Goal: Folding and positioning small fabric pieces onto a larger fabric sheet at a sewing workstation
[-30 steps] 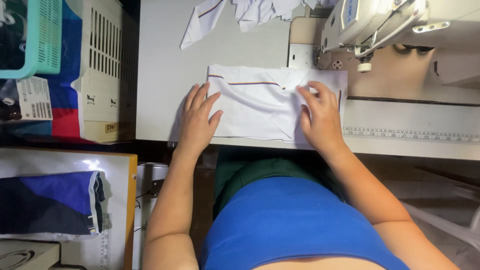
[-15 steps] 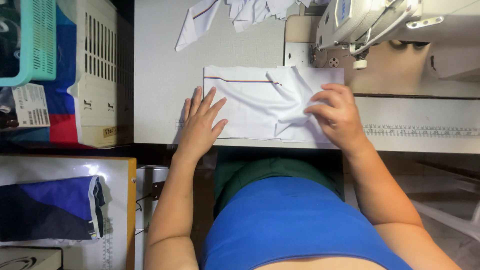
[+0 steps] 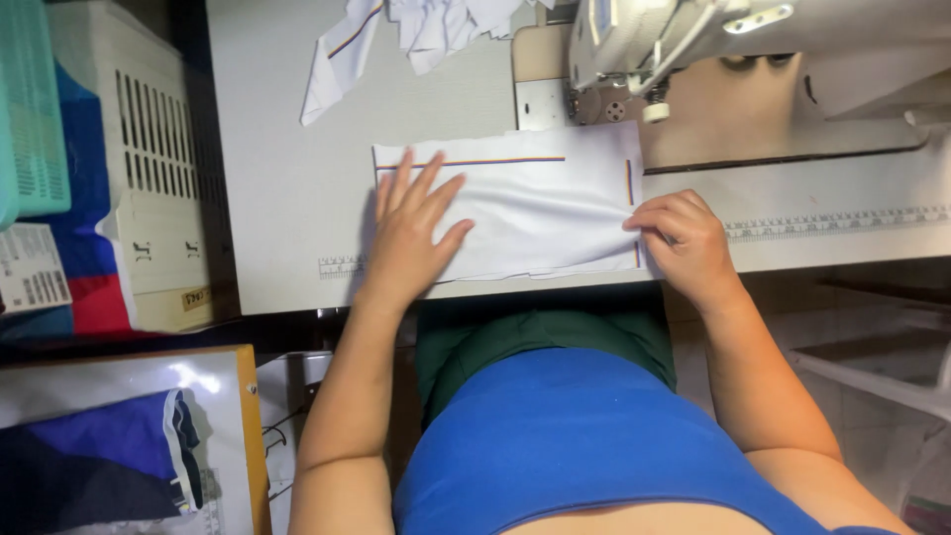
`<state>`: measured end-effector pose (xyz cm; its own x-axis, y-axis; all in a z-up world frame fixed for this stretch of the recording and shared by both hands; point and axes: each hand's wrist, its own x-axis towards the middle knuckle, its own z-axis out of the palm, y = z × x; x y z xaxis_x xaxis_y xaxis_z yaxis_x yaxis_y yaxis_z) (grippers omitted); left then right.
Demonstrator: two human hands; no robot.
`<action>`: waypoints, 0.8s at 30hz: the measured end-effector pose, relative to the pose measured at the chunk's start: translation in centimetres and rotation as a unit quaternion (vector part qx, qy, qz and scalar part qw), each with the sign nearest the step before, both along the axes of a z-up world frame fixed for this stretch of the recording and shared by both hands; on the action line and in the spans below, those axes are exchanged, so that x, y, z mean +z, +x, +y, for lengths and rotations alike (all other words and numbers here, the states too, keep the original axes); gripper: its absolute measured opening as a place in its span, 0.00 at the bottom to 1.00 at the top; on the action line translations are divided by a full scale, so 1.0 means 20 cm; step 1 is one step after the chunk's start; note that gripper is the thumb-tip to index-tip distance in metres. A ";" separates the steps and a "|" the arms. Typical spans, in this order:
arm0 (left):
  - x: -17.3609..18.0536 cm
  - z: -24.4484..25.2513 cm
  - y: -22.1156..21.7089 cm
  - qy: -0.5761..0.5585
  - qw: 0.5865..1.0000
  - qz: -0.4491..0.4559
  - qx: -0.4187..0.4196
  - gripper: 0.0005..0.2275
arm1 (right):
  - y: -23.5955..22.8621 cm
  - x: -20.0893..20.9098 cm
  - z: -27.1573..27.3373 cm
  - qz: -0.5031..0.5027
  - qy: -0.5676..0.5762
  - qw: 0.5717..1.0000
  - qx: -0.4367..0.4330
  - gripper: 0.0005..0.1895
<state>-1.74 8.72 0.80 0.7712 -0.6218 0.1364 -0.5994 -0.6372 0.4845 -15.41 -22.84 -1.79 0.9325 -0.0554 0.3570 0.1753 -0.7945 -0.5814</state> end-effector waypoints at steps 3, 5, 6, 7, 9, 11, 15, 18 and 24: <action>0.00 -0.23 0.02 -0.033 0.996 -0.013 -0.083 0.21 | -0.02 -0.03 -0.04 -0.007 -0.015 1.000 -0.002 0.11; -0.03 -0.39 0.01 -0.037 0.988 0.002 -0.149 0.18 | -0.03 -0.06 -0.06 -0.001 0.002 1.000 -0.015 0.11; -0.11 -0.48 0.03 -0.038 0.987 0.001 -0.154 0.18 | -0.04 -0.06 -0.06 -0.002 0.001 1.000 -0.020 0.11; -0.18 -0.56 0.04 -0.032 0.986 -0.021 -0.159 0.16 | -0.04 -0.05 -0.05 -0.006 -0.002 1.000 -0.019 0.11; -0.27 -0.70 0.05 -0.026 0.985 -0.043 -0.167 0.15 | -0.05 -0.05 -0.05 -0.010 -0.004 1.000 -0.020 0.11; -0.29 -0.81 0.06 -0.013 0.980 -0.096 -0.173 0.11 | -0.05 -0.06 -0.06 -0.012 -0.019 1.000 -0.016 0.11; -0.21 -0.84 0.00 0.035 0.978 -0.082 -0.189 0.18 | -0.06 -0.02 -0.07 -0.010 -0.028 0.999 -0.012 0.10; -0.16 -0.82 -0.04 0.060 0.976 -0.046 -0.204 0.22 | -0.07 0.00 -0.07 -0.005 -0.035 0.999 -0.005 0.10; -0.09 -0.54 -0.06 -0.020 0.991 -0.006 -0.135 0.24 | 0.02 -0.04 -0.10 -0.053 -0.085 0.995 -0.013 0.18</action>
